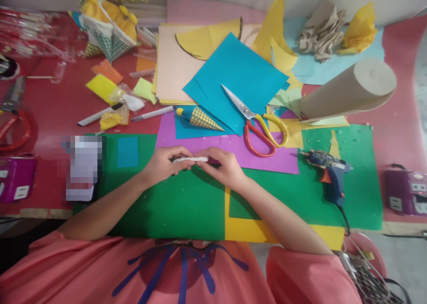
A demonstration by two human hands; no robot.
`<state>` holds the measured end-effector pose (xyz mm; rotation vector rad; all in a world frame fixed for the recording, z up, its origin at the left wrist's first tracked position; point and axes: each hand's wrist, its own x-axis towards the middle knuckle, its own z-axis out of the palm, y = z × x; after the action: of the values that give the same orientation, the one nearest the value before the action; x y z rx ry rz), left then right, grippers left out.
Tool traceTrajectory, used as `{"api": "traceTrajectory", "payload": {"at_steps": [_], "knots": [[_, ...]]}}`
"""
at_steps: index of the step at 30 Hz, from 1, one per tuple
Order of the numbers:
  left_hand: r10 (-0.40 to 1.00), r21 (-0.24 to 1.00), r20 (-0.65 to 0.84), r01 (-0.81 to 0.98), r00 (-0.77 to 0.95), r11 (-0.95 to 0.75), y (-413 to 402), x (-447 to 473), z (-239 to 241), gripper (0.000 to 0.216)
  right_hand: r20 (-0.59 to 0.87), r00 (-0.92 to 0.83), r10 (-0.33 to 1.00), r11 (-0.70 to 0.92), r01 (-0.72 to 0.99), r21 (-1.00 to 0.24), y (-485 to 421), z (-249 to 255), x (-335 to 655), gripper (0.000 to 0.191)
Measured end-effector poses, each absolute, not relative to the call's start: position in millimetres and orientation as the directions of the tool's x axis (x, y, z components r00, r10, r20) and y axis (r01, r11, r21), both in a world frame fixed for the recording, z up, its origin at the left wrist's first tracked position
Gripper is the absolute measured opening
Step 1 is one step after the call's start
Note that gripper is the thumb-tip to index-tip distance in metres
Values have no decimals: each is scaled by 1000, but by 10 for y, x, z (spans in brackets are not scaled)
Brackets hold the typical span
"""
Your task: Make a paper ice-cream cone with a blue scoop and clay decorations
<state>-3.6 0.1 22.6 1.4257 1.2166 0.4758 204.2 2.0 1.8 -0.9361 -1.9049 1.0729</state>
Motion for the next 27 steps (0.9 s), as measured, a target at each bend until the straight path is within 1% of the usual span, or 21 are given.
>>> {"api": "traceTrajectory", "payload": {"at_steps": [6,7,10,11,15,18,20,24,27], "knots": [[878,898,-296,423,377,121,-2,-34,222,25,196,-441,876,331,254,-909,12,23,2050,14],[879,900,-298,417,371,129,-1,-33,222,26,183,-438,880,314,249,-916,10,18,2051,17],[878,901,-322,400,354,170,9,-33,232,30,161,-437,885,279,222,-934,7,0,2052,38],[874,898,-331,404,355,176,14,-34,239,30,169,-441,882,289,221,-932,9,-5,2051,40],[861,886,-329,441,389,139,31,-38,273,29,249,-483,840,386,208,-899,25,-6,2046,22],[854,885,-323,449,408,121,34,-39,281,29,274,-505,819,415,190,-890,32,7,2043,16],[847,884,-328,451,419,120,32,-35,276,30,263,-502,824,411,210,-887,31,16,2044,14],[843,892,-330,433,425,130,24,-24,259,28,252,-502,827,407,226,-885,19,27,2050,17],[842,897,-338,414,420,154,19,-22,252,29,229,-480,847,364,208,-908,8,16,2053,20]]}}
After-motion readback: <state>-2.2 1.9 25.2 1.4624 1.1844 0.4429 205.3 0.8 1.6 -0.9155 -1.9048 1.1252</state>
